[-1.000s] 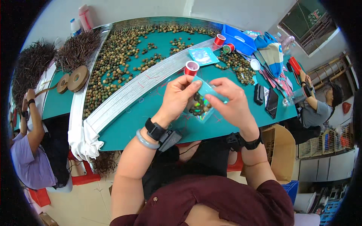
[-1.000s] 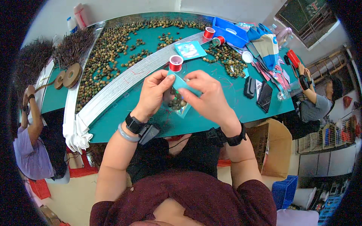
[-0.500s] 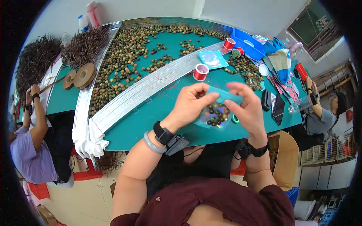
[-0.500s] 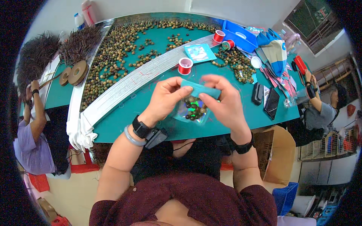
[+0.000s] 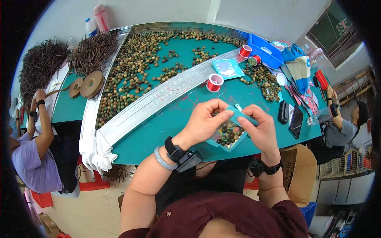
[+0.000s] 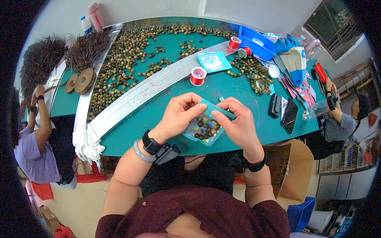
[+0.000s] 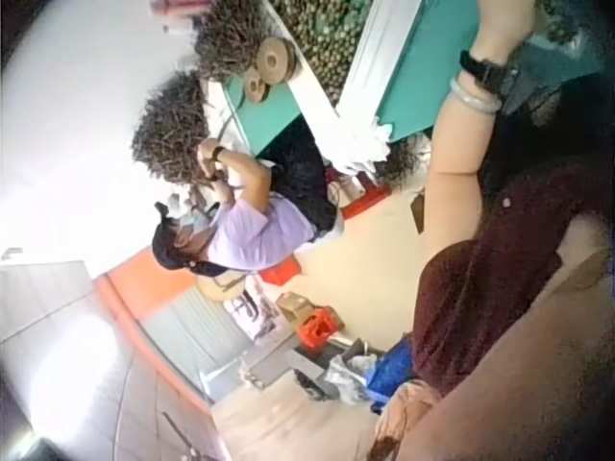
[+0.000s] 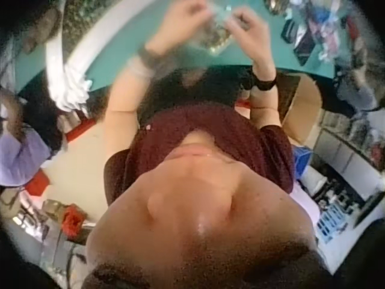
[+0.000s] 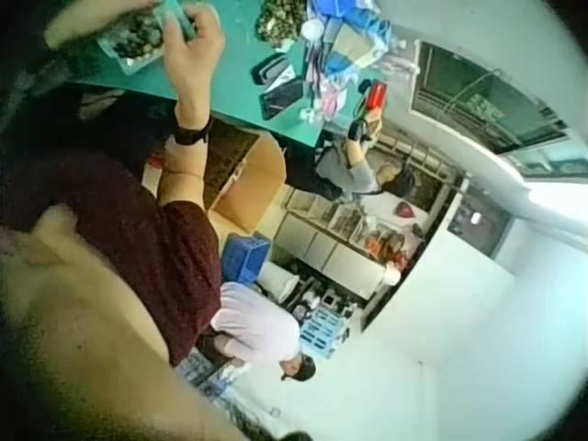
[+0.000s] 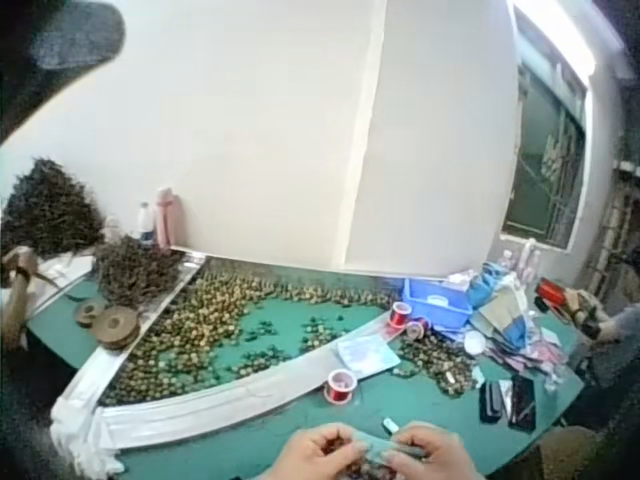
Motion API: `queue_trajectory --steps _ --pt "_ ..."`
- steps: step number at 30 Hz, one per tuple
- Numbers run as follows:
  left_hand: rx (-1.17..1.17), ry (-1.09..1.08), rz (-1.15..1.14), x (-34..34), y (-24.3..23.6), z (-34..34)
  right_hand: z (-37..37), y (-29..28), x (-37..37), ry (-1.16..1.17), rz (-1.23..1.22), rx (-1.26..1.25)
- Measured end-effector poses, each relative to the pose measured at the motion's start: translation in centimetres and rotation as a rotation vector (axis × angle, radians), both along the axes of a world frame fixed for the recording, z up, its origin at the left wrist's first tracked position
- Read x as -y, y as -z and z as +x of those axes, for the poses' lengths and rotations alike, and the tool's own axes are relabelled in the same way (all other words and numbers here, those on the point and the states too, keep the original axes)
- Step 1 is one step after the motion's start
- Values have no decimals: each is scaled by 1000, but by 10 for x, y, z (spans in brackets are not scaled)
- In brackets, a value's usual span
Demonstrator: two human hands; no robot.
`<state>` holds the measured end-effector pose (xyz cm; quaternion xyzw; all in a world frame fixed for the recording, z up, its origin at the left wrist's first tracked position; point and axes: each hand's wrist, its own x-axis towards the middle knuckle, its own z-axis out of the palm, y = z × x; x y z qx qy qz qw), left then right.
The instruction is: Packaging small beaded items into plastic bags and placing them into a container.
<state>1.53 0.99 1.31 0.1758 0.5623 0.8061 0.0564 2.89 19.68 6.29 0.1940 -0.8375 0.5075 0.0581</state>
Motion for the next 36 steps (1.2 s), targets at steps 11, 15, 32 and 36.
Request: queue_trajectory --steps 11,15,32,36 --pt "10 52 -115 -2 1 4 2 1 -4 -50 145 -137" --pt "-6 55 -161 -1 -1 5 2 2 -7 -51 125 -110" --pt "92 -2 133 1 2 -4 -5 9 -9 29 -15 -22" --pt "96 50 66 1 0 -1 -1 6 -11 -1 47 -3"
